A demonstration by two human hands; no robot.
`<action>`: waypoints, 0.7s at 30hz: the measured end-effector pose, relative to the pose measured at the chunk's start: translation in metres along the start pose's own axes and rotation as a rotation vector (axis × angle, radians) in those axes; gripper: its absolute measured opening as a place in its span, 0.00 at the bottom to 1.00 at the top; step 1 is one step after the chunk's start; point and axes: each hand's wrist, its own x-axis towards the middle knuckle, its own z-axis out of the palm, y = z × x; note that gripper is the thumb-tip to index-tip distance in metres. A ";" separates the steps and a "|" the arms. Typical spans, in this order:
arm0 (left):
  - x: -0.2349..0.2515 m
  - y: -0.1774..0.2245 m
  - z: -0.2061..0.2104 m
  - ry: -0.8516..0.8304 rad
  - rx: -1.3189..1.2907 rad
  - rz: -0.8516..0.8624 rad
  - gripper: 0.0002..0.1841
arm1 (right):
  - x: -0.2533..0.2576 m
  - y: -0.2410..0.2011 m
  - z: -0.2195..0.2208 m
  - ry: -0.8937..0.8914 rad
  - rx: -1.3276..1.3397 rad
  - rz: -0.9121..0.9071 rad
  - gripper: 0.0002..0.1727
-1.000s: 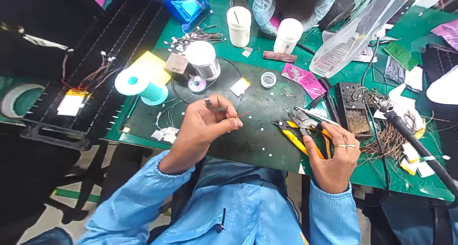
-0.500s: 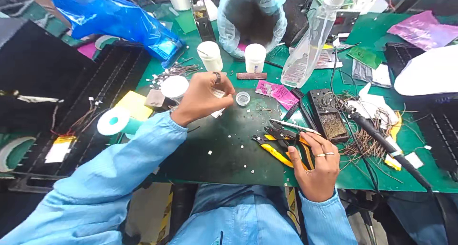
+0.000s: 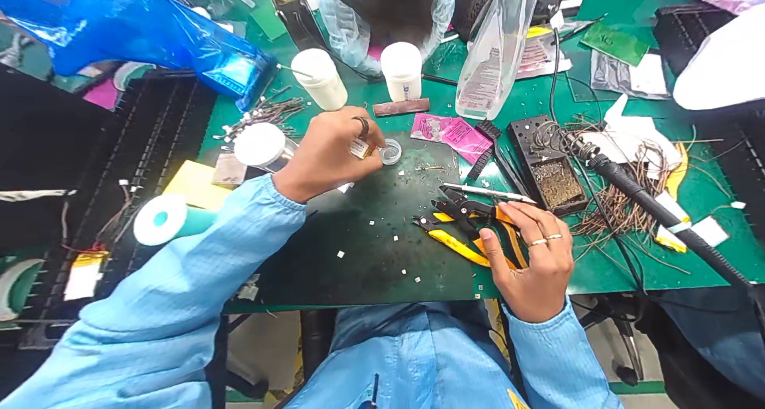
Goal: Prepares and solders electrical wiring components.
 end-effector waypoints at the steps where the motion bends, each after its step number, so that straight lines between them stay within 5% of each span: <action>1: 0.000 0.001 0.000 -0.001 0.002 -0.001 0.09 | 0.000 0.000 0.000 0.000 0.000 0.001 0.24; 21: 0.001 0.002 0.001 -0.088 0.047 -0.026 0.10 | 0.000 0.002 0.000 0.000 -0.009 -0.001 0.22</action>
